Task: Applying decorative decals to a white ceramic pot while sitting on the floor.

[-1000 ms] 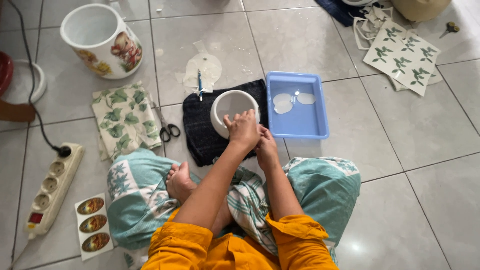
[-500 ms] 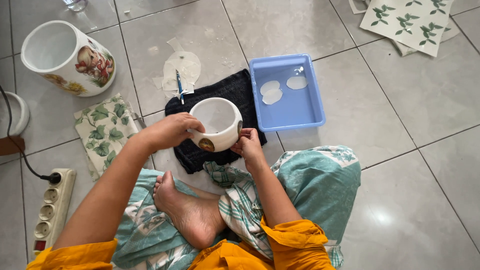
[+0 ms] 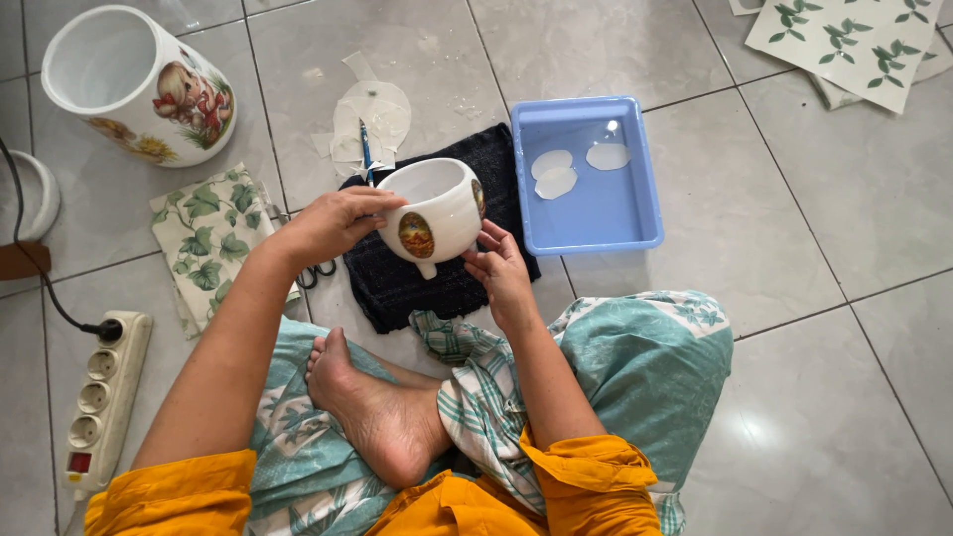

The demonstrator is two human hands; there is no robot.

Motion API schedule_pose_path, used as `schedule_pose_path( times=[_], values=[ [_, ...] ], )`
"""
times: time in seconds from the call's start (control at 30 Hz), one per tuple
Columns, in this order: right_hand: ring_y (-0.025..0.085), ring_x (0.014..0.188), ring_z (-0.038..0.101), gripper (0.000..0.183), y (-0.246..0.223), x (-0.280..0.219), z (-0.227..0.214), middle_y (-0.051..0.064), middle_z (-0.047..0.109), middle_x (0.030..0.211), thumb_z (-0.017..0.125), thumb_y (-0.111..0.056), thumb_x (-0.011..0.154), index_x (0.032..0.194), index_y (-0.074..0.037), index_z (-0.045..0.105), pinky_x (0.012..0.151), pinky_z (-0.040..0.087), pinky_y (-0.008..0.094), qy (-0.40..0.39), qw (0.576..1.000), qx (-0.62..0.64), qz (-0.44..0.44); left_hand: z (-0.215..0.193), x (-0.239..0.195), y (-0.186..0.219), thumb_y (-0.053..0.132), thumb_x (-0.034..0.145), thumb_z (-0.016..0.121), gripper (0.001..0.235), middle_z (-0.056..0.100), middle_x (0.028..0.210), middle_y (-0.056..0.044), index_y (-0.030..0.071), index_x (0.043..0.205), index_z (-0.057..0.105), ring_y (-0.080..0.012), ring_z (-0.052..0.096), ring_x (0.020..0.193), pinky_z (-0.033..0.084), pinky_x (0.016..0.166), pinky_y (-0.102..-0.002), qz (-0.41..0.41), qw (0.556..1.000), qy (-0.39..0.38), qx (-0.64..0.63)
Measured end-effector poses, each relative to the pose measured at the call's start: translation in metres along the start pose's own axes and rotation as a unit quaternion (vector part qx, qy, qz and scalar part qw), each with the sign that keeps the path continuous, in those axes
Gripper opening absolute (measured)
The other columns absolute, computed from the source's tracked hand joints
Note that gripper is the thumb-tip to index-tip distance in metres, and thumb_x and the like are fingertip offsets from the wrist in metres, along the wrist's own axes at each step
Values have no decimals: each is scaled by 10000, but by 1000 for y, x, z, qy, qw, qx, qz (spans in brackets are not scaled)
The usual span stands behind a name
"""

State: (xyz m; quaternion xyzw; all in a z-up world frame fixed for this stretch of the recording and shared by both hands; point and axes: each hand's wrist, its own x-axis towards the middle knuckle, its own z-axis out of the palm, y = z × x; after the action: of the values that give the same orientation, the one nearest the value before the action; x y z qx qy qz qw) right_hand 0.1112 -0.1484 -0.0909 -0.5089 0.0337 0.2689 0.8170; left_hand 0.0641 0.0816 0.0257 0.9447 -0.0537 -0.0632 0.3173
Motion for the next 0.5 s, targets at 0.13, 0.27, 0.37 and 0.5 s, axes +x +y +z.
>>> schedule_pose_path(
  times=[0.13, 0.27, 0.37, 0.5],
  values=[
    [226, 1056, 564, 565, 1, 6, -3, 74, 413, 1337, 413, -52, 853, 1397, -202, 373, 868, 466, 351, -10, 1000, -24, -8, 7, 19, 1, 161, 885, 582, 327, 606, 1188, -88, 136, 1211, 584, -295, 496, 1178, 394, 985, -433, 47, 999, 7, -5],
    [182, 985, 569, 453, 9, 14, -12, 43, 473, 1243, 446, -121, 892, 1335, -219, 440, 807, 464, 314, 74, 993, -82, -37, 12, 44, 25, 247, 898, 569, 363, 616, 1145, -104, 164, 1251, 568, -284, 513, 1123, 408, 952, -410, 19, 998, -57, 4],
    [148, 742, 589, 305, 2, 39, -38, 27, 563, 1019, 531, -182, 866, 1169, -202, 562, 653, 481, 260, 177, 962, -181, -105, 15, 63, 35, 258, 896, 572, 369, 618, 1152, -86, 183, 1257, 564, -263, 527, 1123, 411, 956, -403, -23, 996, -76, -26],
    [63, 725, 555, 211, 6, 118, -109, -161, 545, 823, 667, -452, 760, 923, -334, 604, 767, 392, 296, 343, 769, -506, -189, 6, 65, 38, 303, 895, 542, 422, 528, 1276, -153, 179, 1298, 517, -334, 431, 1246, 367, 1013, -431, -56, 992, -94, -63]
  ],
)
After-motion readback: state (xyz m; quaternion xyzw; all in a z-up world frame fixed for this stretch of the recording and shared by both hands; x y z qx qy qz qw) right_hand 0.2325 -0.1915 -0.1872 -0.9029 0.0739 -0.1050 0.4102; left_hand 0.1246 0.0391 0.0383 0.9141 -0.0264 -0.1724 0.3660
